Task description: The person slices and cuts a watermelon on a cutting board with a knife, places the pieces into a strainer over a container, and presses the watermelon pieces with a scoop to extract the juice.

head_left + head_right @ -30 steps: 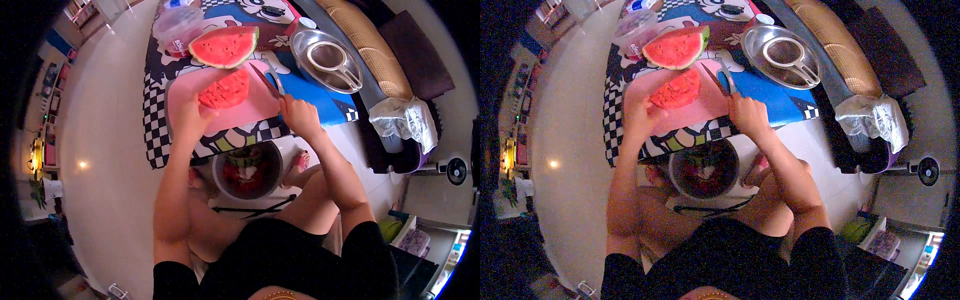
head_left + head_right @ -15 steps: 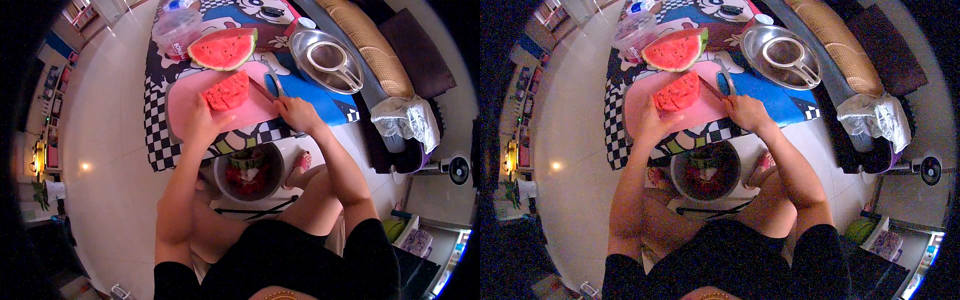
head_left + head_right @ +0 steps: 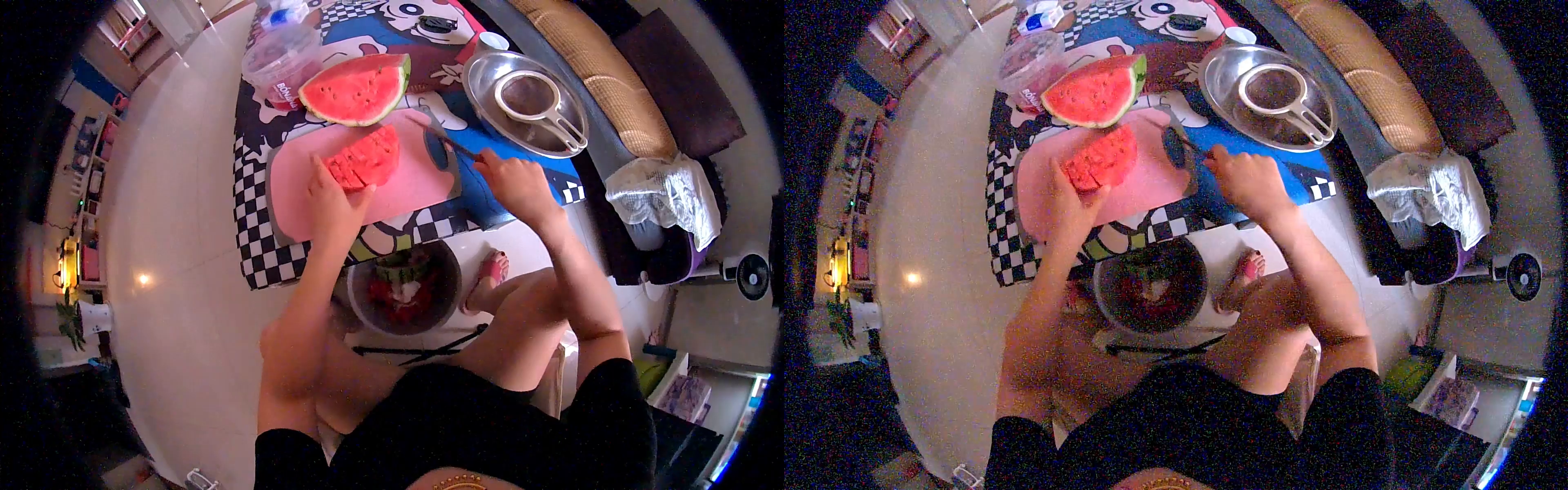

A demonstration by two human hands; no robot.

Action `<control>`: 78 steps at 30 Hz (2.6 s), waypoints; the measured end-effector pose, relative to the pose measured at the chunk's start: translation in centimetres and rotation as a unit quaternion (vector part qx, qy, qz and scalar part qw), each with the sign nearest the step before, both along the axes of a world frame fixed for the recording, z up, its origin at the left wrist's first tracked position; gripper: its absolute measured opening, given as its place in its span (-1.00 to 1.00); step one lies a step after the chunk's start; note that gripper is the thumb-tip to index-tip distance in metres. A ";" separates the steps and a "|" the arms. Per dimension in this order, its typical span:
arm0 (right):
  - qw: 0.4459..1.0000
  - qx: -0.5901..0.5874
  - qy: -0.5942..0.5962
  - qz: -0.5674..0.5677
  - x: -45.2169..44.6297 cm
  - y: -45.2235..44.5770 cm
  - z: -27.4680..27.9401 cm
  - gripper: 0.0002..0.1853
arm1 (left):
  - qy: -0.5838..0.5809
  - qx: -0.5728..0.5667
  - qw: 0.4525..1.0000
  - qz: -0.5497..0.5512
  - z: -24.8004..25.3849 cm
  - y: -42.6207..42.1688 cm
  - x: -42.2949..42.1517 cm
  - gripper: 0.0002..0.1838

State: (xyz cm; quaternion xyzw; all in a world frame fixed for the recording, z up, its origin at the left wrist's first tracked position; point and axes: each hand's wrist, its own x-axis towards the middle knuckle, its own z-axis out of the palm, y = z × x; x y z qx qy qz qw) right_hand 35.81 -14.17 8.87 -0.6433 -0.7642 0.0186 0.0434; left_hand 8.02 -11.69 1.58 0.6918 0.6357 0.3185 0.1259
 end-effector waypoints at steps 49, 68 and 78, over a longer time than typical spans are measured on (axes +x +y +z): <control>0.949 -0.087 0.302 -0.024 -10.3 4.4 -6.5 -0.39 | -0.227 -0.178 0.916 -0.279 -0.9 6.8 -6.9 0.02; 0.844 -0.264 0.466 0.037 -8.4 5.7 -4.3 -0.37 | -0.004 -0.172 0.910 -0.376 2.0 10.6 -7.5 0.15; 0.877 -0.147 0.450 0.083 -7.3 5.8 -5.1 -0.40 | 0.093 -0.084 0.919 -0.375 3.0 10.2 -7.6 0.03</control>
